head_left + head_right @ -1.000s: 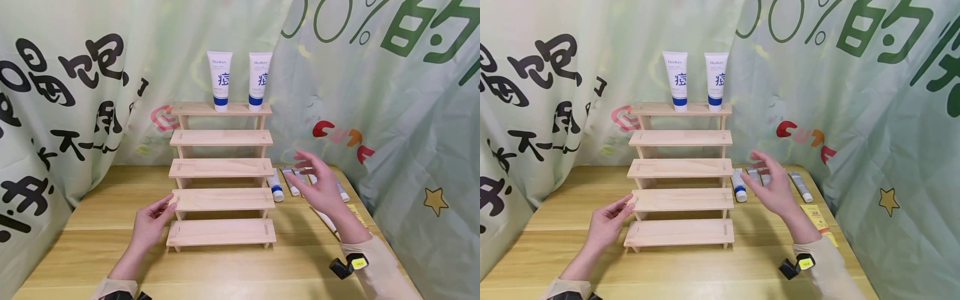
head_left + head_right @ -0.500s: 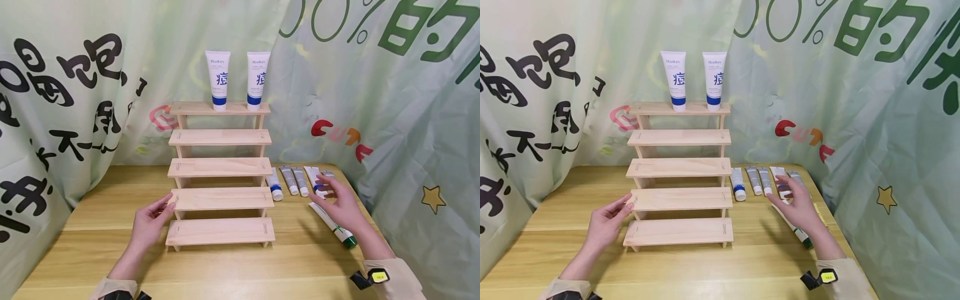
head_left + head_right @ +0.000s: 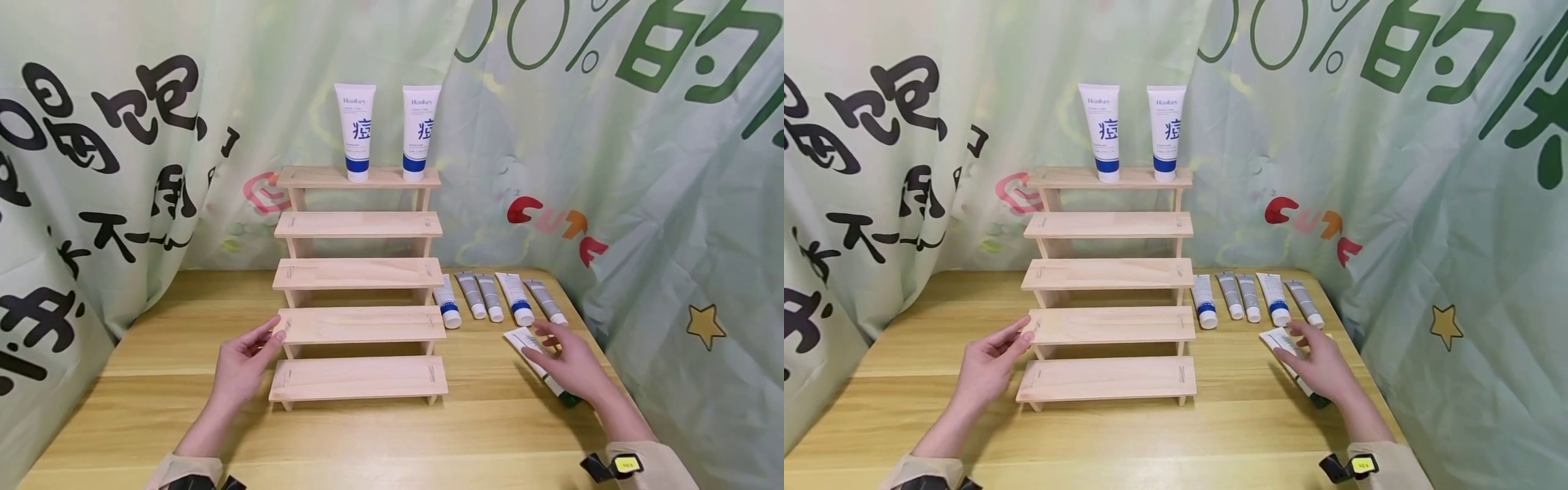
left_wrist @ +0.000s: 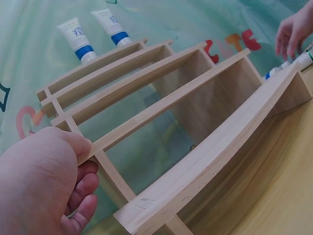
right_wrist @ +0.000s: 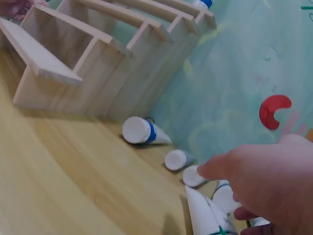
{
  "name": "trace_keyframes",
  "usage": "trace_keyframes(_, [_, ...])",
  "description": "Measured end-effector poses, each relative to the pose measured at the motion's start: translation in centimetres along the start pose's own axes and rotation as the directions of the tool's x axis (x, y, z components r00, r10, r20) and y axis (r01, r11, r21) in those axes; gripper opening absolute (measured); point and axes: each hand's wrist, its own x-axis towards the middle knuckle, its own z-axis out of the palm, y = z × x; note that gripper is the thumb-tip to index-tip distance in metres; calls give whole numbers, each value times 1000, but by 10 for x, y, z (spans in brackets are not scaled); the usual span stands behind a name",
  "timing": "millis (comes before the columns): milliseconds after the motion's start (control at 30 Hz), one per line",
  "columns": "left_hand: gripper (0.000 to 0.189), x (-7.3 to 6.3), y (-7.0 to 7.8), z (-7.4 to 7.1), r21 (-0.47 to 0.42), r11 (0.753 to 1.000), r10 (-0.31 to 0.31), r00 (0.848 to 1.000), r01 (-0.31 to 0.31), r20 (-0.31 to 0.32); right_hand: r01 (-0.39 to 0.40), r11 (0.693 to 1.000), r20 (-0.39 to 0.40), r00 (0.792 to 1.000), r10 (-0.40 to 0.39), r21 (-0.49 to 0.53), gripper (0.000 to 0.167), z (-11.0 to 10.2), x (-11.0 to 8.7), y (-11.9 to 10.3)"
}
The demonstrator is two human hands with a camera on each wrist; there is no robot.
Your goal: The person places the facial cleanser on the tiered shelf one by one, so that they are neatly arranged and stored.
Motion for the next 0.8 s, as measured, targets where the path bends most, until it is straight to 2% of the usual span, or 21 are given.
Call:
trace_keyframes(133, [36,0,1,-1,-4,1000,3,1000,-3,-4,-35,997,46,998,38,-63,62,3,-4,7])
trace_keyframes(433, [36,0,0,-1,-20,1000,5,1000,-5,-5,-49,989,59,997,57,-136,67,1,-7,14])
trace_keyframes(800, [36,0,1,-1,-8,1000,4,1000,-4,-2,-154,976,158,971,179,-154,71,0,-4,13])
